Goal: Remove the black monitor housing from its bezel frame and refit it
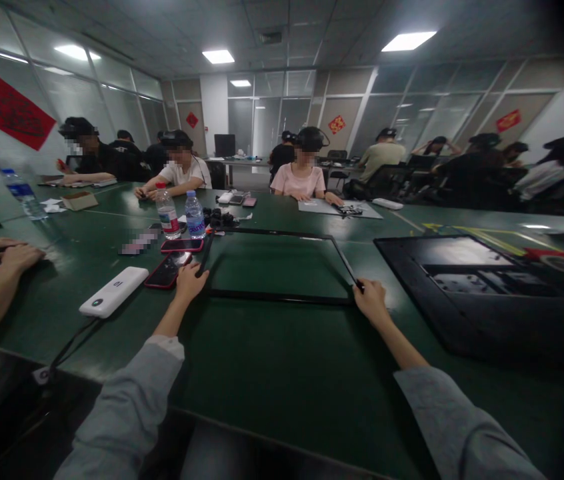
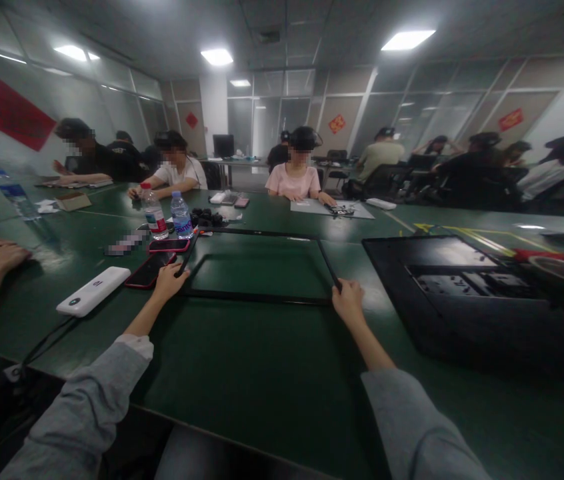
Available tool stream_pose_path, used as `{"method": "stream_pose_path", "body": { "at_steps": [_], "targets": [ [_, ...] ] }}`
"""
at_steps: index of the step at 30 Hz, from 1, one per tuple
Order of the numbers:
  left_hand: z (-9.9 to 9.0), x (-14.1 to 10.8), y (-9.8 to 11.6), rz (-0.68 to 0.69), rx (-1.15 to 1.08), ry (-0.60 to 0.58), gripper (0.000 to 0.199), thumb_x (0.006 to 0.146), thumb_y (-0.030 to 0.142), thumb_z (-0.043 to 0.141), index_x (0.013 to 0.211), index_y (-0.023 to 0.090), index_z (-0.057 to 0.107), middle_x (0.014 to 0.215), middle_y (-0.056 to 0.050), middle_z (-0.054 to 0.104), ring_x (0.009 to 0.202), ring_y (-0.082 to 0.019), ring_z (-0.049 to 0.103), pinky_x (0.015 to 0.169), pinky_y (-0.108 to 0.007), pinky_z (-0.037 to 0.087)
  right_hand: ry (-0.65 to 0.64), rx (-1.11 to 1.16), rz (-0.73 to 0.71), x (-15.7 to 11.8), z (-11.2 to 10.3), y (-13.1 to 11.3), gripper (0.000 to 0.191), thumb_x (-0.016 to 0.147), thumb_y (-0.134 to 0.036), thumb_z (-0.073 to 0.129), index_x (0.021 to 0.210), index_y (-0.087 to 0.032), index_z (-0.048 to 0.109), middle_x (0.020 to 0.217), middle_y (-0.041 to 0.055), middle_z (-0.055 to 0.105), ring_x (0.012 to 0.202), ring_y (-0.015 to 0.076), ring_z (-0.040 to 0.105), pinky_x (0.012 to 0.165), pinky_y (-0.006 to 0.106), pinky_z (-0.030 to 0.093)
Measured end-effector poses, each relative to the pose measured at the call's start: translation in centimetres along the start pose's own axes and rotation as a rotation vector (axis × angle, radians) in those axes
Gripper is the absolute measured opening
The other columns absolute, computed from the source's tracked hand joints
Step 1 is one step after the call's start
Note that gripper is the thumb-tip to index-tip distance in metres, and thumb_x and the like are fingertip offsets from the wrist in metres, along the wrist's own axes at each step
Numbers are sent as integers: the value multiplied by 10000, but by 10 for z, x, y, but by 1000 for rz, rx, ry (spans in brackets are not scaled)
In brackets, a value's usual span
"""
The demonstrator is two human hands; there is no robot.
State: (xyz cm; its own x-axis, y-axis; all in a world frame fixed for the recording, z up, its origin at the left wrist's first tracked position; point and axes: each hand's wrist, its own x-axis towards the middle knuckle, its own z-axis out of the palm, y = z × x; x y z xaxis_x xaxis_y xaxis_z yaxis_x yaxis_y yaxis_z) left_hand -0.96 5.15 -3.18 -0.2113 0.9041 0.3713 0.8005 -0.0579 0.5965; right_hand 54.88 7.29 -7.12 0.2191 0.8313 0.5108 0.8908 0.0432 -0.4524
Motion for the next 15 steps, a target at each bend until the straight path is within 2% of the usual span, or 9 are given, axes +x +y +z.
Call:
{"method": "stream_pose_path", "body": {
  "at_steps": [4, 7, 15],
  "targets": [
    [-2, -5, 3, -40, 226, -47, 370, 885, 408, 614, 1161, 199, 744, 1394, -141, 605, 1342, -361, 459, 1084, -500, 413, -15, -65, -46, -1, 3, 3, 399, 819, -290, 491, 1075, -76, 709, 978, 188, 625, 1068, 336, 539, 1020, 525, 391],
    [-5, -8, 8, -54, 377, -78, 405, 927, 410, 557, 1241, 207, 711, 1431, -119, 582, 1338, -355, 454, 1061, -484, 442, -24, -105, -84, -1, 4, 4, 392, 826, -271, 486, 1055, -61, 724, 990, 207, 625, 1062, 340, 542, 1000, 507, 404],
    [-9, -9, 18, -71, 472, -132, 445, 964, 424, 484, 1305, 208, 672, 1471, -92, 555, 1341, -337, 449, 1039, -461, 465, -7, -89, -148, -2, 9, 4, 440, 881, -296, 458, 1205, -94, 676, 1051, 185, 628, 1062, 315, 547, 982, 484, 423]
  ]
}}
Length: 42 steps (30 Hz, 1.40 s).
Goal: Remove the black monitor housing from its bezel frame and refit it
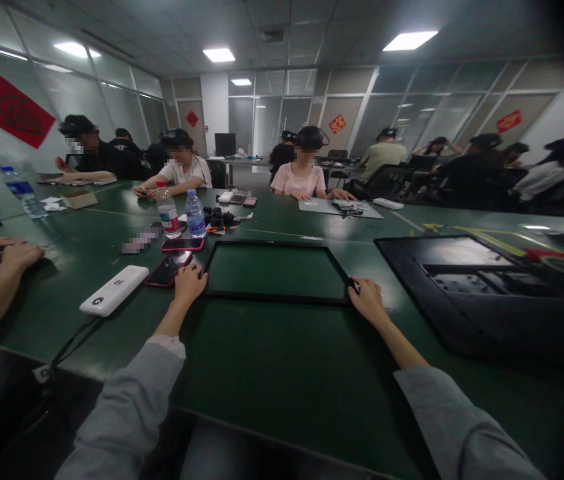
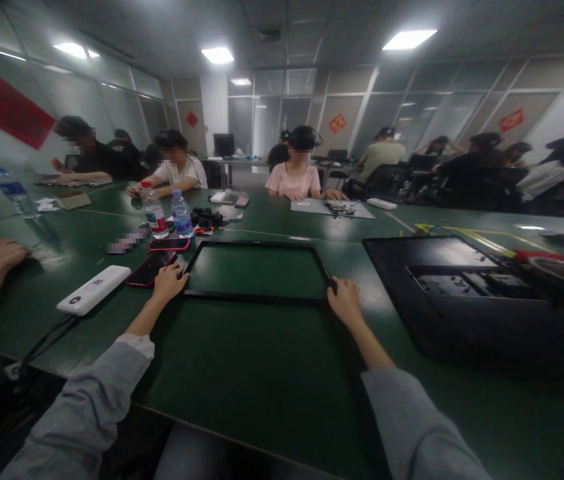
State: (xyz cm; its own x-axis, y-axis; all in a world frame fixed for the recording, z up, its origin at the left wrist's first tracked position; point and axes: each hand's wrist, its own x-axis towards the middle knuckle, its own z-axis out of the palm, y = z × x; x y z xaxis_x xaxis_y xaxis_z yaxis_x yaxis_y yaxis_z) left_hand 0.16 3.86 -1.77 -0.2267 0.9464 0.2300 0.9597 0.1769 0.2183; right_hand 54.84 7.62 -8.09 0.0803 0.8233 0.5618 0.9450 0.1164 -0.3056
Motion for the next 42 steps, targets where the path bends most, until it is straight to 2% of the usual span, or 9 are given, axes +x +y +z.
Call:
{"method": "stream_pose_path", "body": {
  "at_steps": [9, 16, 31, 37, 42],
  "targets": [
    [-3, -3, 3, -18, -12, -22, 440, 970, 414, 469, 1330, 231, 643, 1495, -93, 527, 1370, -335, 424, 1074, -512, 422, 5, 15, 2, 0, -6, -7, 383, 866, -270, 476, 1171, -139, 667, 1062, 165, 629, 1067, 307, 543, 964, 472, 422],
    [-5, -4, 5, -26, -28, -30, 437, 970, 415, 469, 1333, 242, 637, 1498, -96, 521, 1376, -336, 419, 1087, -520, 402, -12, 1, -9, -1, -7, -7, 401, 888, -279, 447, 1184, -119, 665, 1078, 184, 628, 1068, 316, 545, 954, 477, 436],
    [-7, -5, 6, -16, -29, -36, 417, 964, 402, 473, 1314, 253, 644, 1499, -101, 515, 1369, -341, 419, 1072, -529, 410, -20, -27, -5, -3, -5, -5, 414, 912, -296, 441, 1223, -122, 654, 1096, 180, 616, 1076, 314, 539, 918, 458, 449],
    [-7, -4, 5, -12, -28, -46, 436, 964, 395, 455, 1329, 233, 629, 1513, -103, 502, 1368, -345, 419, 1079, -536, 406, -25, -23, -15, -2, -6, -5, 415, 915, -284, 440, 1226, -117, 657, 1110, 177, 618, 1099, 308, 532, 950, 453, 436],
    [-9, -5, 6, -10, -32, -50, 440, 969, 392, 445, 1334, 225, 624, 1512, -104, 504, 1377, -346, 408, 1080, -536, 405, -47, -10, -15, -3, -9, -7, 388, 917, -265, 447, 1203, -157, 687, 1087, 152, 618, 1091, 294, 538, 943, 447, 439]
  ]
}}
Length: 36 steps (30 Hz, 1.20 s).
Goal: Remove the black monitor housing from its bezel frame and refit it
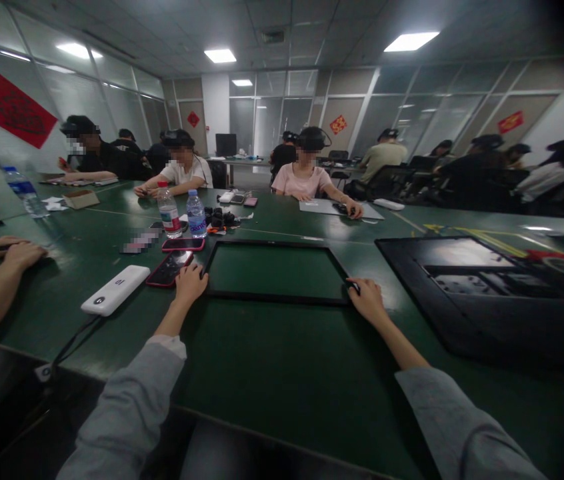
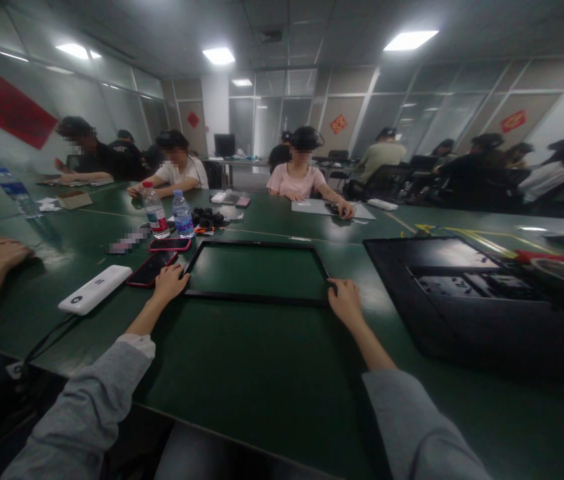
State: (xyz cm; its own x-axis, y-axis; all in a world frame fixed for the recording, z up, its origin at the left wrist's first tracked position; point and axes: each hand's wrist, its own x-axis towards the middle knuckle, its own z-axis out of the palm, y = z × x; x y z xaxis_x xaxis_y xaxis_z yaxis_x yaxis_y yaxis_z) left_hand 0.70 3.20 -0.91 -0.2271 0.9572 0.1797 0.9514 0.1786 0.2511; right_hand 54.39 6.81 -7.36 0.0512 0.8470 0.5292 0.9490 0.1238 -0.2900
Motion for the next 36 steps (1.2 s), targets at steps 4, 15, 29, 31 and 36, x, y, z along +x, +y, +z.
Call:
{"method": "stream_pose_path", "body": {
  "at_steps": [4, 15, 29, 31, 36],
  "targets": [
    [-2, -2, 3, -3, 5, 3, 414, 974, 361, 444, 1322, 240, 632, 1508, -103, 507, 1380, -341, 406, 1083, -534, 397, 6, 3, -3, 0, -2, -2, 366, 915, -246, 454, 1167, -167, 707, 1046, 142, 615, 1052, 284, 547, 934, 441, 443],
    [-4, -7, 9, 43, 7, 68, 404, 989, 286, 398, 1326, 187, 597, 1436, -126, 570, 1342, -293, 459, 1080, -502, 411, -16, -4, 17, -1, -6, -6, 363, 919, -260, 451, 1152, -175, 717, 1062, 151, 597, 1055, 297, 532, 913, 438, 441],
    [-2, -3, 5, 39, -5, 38, 377, 970, 296, 443, 1280, 216, 641, 1442, -107, 571, 1340, -307, 469, 1065, -486, 429, -8, 23, 13, 0, -5, -6, 344, 907, -241, 465, 1126, -173, 721, 1043, 146, 608, 1053, 291, 541, 932, 439, 437],
    [-2, -3, 4, 36, -5, 35, 376, 969, 303, 447, 1280, 217, 642, 1441, -106, 571, 1342, -306, 470, 1065, -485, 429, -9, 28, 5, 0, -5, -5, 359, 901, -235, 464, 1152, -171, 713, 1037, 143, 609, 1052, 290, 541, 925, 440, 441],
    [-2, -3, 4, 46, -1, 39, 385, 971, 308, 444, 1288, 199, 634, 1442, -109, 571, 1335, -311, 475, 1057, -484, 436, -19, 43, 1, 1, -7, -5, 429, 848, -161, 452, 1198, -168, 702, 1052, 143, 609, 1063, 286, 538, 925, 437, 439]
  ]
}}
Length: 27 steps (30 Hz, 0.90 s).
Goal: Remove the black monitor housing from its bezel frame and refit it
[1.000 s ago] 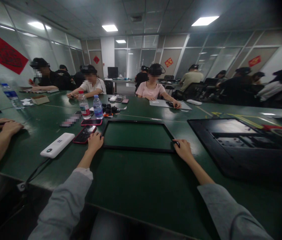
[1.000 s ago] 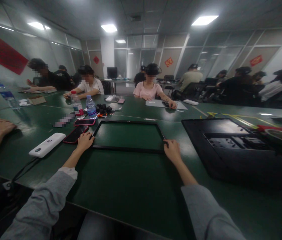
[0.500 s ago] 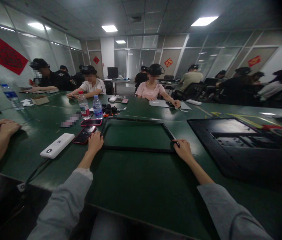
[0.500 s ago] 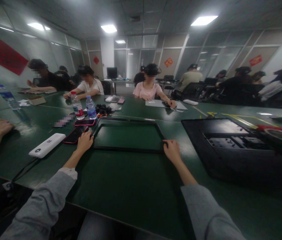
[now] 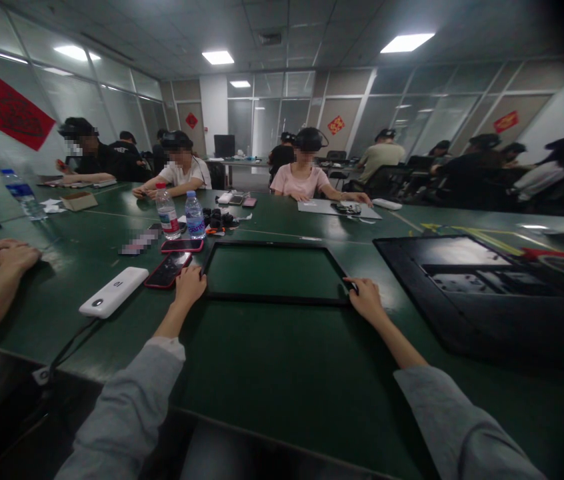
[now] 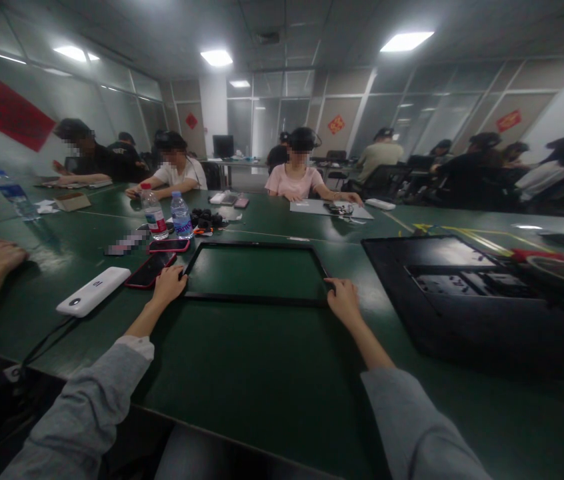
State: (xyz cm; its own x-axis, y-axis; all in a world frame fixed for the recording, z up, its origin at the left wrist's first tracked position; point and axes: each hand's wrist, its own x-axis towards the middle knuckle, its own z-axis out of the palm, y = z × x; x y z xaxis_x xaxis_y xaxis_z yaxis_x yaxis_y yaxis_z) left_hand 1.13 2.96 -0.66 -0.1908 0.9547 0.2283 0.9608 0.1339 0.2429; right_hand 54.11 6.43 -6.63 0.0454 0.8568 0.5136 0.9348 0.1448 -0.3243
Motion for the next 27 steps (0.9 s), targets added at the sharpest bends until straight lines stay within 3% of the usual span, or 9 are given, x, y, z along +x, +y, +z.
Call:
{"method": "stream_pose_path", "body": {
  "at_steps": [7, 27],
  "targets": [
    [-1, -1, 2, -13, 7, 0, 382, 964, 297, 458, 1287, 210, 641, 1430, -108, 581, 1321, -311, 488, 1053, -476, 441, 10, 19, -4, 0, -4, -4, 410, 802, -159, 485, 1131, -190, 728, 952, 116, 593, 985, 274, 539, 926, 445, 437],
    [0, 0, 0, -3, 6, -10, 383, 972, 323, 454, 1292, 209, 631, 1440, -111, 570, 1335, -313, 472, 1062, -485, 431, -12, -7, -2, 0, -1, -2, 390, 885, -207, 434, 1145, -161, 720, 1000, 138, 586, 1036, 282, 524, 944, 436, 423]
  ]
}}
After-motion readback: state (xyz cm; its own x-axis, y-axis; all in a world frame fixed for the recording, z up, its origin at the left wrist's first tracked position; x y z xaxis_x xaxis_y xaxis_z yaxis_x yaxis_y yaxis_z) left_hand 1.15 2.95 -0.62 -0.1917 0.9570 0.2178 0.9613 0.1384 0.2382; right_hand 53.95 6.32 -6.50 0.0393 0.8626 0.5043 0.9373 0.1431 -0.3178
